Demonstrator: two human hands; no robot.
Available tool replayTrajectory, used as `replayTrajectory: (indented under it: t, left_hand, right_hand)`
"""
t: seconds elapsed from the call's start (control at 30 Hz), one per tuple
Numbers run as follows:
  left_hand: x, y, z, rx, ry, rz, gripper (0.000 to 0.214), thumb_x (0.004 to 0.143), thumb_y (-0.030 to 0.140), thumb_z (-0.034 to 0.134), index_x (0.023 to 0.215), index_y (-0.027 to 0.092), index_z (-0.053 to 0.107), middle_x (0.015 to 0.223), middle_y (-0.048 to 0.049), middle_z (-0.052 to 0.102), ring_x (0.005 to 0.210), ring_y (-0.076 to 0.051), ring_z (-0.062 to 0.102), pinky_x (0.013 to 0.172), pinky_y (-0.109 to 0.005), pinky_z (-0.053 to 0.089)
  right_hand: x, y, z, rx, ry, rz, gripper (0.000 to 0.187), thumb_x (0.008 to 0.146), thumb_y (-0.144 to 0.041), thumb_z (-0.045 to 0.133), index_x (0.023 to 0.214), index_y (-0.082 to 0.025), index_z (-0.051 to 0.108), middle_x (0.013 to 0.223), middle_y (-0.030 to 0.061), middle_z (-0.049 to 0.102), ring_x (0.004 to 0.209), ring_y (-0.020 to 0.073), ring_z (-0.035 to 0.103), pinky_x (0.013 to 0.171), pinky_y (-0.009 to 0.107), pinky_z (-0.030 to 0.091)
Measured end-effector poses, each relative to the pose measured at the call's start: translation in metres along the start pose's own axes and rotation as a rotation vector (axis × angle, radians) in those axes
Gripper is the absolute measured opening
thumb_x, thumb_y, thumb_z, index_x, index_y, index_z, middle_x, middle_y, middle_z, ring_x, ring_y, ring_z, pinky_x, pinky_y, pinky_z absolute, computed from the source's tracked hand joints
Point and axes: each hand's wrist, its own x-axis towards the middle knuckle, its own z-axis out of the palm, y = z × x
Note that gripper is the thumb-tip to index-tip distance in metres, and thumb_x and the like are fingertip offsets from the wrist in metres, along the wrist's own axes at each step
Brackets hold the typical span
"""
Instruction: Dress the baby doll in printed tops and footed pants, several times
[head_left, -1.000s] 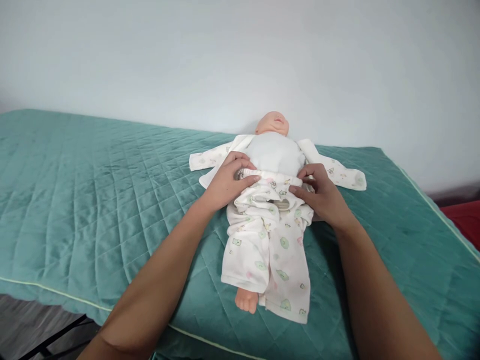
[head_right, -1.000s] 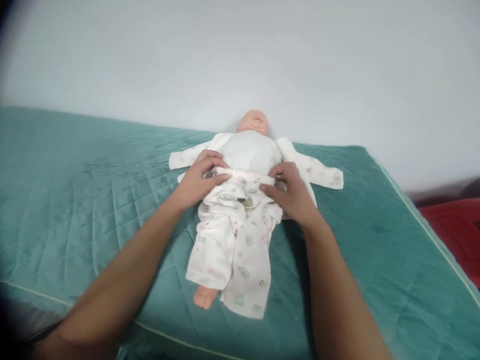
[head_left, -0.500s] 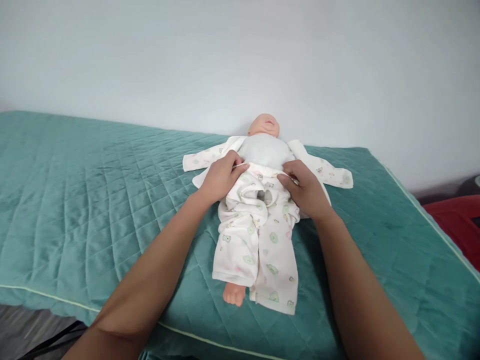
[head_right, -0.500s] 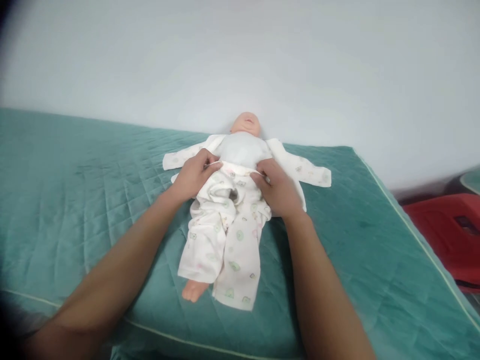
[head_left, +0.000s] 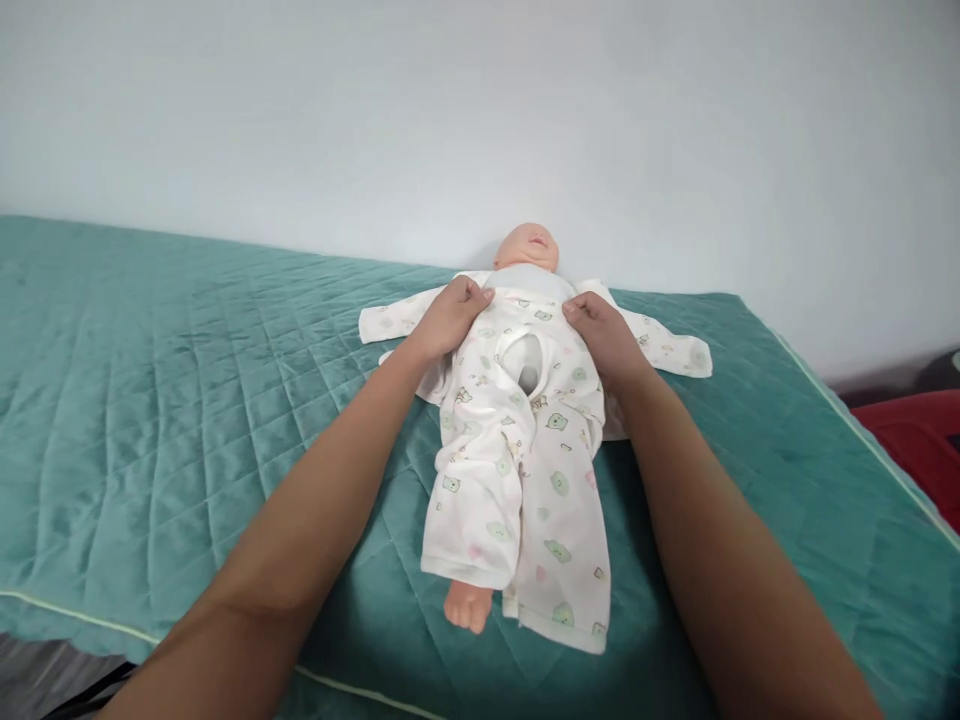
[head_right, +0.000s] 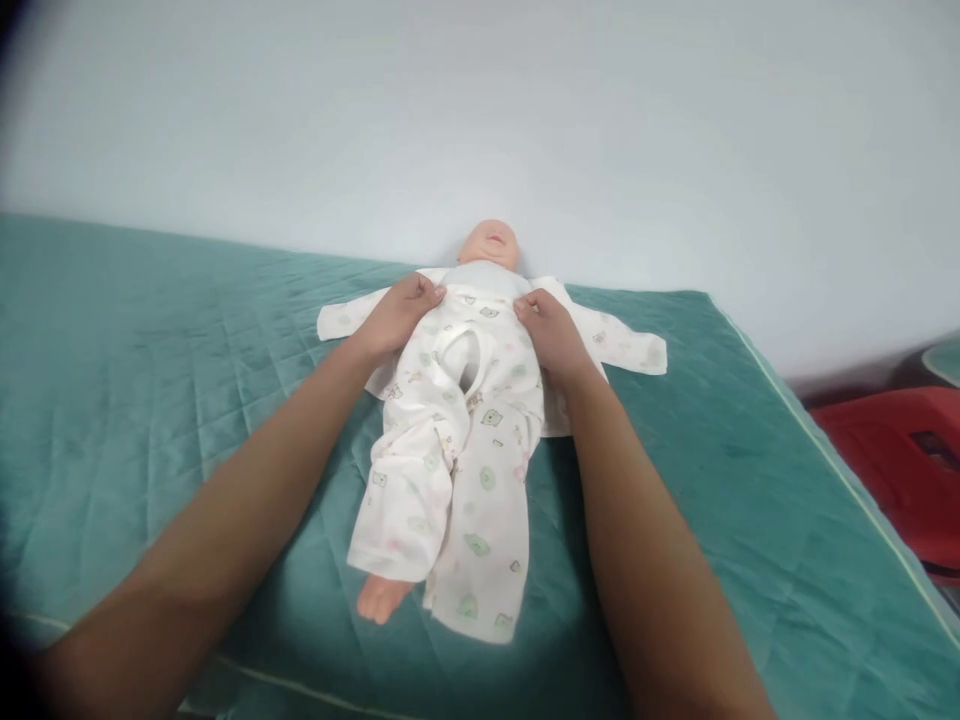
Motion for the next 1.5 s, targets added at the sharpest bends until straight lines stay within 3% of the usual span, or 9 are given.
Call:
replayTrajectory:
  t: [0.17,0.37,0.5,0.63,0.83,0.97,1.03,1.3,1.5]
  left_hand:
    - [-0.011,-0.006,-0.003,-0.145,-0.003,-0.078,0.02,0.086,0.039,0.069,0.084,0.021,0.062,0.082,-0.0024,0.064,0.076,-0.018,0.055,0.072,-0.03,0.043]
    - [-0.027,-0.001,-0.003,0.105,0.129,-0.057,0.005,0.082,0.021,0.063,0.082,0.019,0.067,0.088,-0.0051,0.07,0.084,-0.02,0.061,0.082,-0.034,0.045]
    - [-0.032,-0.007,-0.003,0.219,0.184,-0.07,0.009,0.077,0.013,0.059,0.079,0.019,0.065,0.086,-0.0057,0.07,0.083,-0.022,0.06,0.086,-0.036,0.046]
    - [-0.033,-0.016,-0.007,0.242,0.135,-0.065,0.015,0.07,0.009,0.058,0.074,0.021,0.066,0.082,-0.0054,0.071,0.082,-0.023,0.062,0.087,-0.036,0.048]
    - [-0.034,-0.013,-0.014,0.037,-0.043,-0.147,0.016,0.067,0.011,0.059,0.075,0.02,0.069,0.077,-0.0045,0.073,0.077,-0.022,0.066,0.076,-0.034,0.053]
    - [-0.04,-0.004,-0.02,-0.137,-0.215,-0.236,0.024,0.061,0.009,0.064,0.081,0.02,0.073,0.077,-0.0055,0.074,0.074,-0.023,0.068,0.069,-0.034,0.055]
    - [-0.041,0.0,-0.023,-0.16,-0.27,-0.233,0.023,0.06,0.008,0.068,0.078,0.02,0.072,0.075,-0.0059,0.073,0.074,-0.024,0.068,0.073,-0.038,0.057]
    - [-0.034,-0.003,-0.021,0.025,-0.261,-0.181,0.024,0.065,0.013,0.066,0.085,0.021,0.076,0.093,-0.0084,0.077,0.093,-0.03,0.07,0.082,-0.039,0.055]
    - [-0.034,0.003,-0.019,0.152,-0.274,-0.216,0.029,0.073,0.026,0.054,0.089,0.017,0.077,0.094,-0.0071,0.078,0.096,-0.03,0.067,0.082,-0.036,0.053]
  right_hand:
    - [-0.006,0.005,-0.003,0.307,-0.051,0.16,0.033,0.075,-0.052,0.073,0.076,-0.025,0.056,0.073,-0.0001,0.058,0.066,0.0173,0.051,0.059,0.03,0.045]
    - [-0.018,0.001,-0.017,0.418,-0.048,0.204,0.021,0.068,-0.034,0.075,0.08,-0.023,0.061,0.063,-0.0037,0.052,0.054,0.0126,0.044,0.048,0.026,0.036]
    - [-0.03,0.0,-0.026,0.346,-0.092,0.211,0.025,0.065,-0.025,0.073,0.088,-0.023,0.064,0.062,-0.0054,0.056,0.052,0.0123,0.046,0.047,0.025,0.034]
    - [-0.038,0.005,-0.029,0.19,-0.147,0.15,0.028,0.064,-0.022,0.072,0.09,-0.023,0.065,0.075,-0.0045,0.064,0.057,0.0107,0.049,0.05,0.023,0.036]
    - [-0.036,0.014,-0.019,-0.023,0.055,0.162,0.023,0.064,-0.027,0.069,0.086,-0.023,0.063,0.078,-0.0023,0.064,0.06,0.0147,0.052,0.053,0.026,0.041]
    - [-0.032,0.014,-0.014,-0.248,0.21,0.09,0.018,0.068,-0.029,0.067,0.084,-0.023,0.061,0.088,0.0033,0.068,0.076,0.0209,0.059,0.072,0.036,0.049]
    - [-0.031,0.013,-0.013,-0.296,0.221,0.055,0.019,0.07,-0.026,0.065,0.089,-0.023,0.061,0.094,0.006,0.069,0.083,0.0237,0.062,0.082,0.041,0.05]
    - [-0.031,0.009,-0.014,-0.404,0.111,-0.258,0.028,0.077,-0.017,0.054,0.101,-0.024,0.067,0.118,0.0112,0.062,0.107,0.0281,0.059,0.098,0.047,0.049]
    - [-0.022,0.014,-0.019,-0.322,-0.055,-0.156,0.017,0.082,-0.024,0.057,0.087,-0.023,0.072,0.123,0.0101,0.057,0.121,0.0281,0.055,0.109,0.046,0.043]
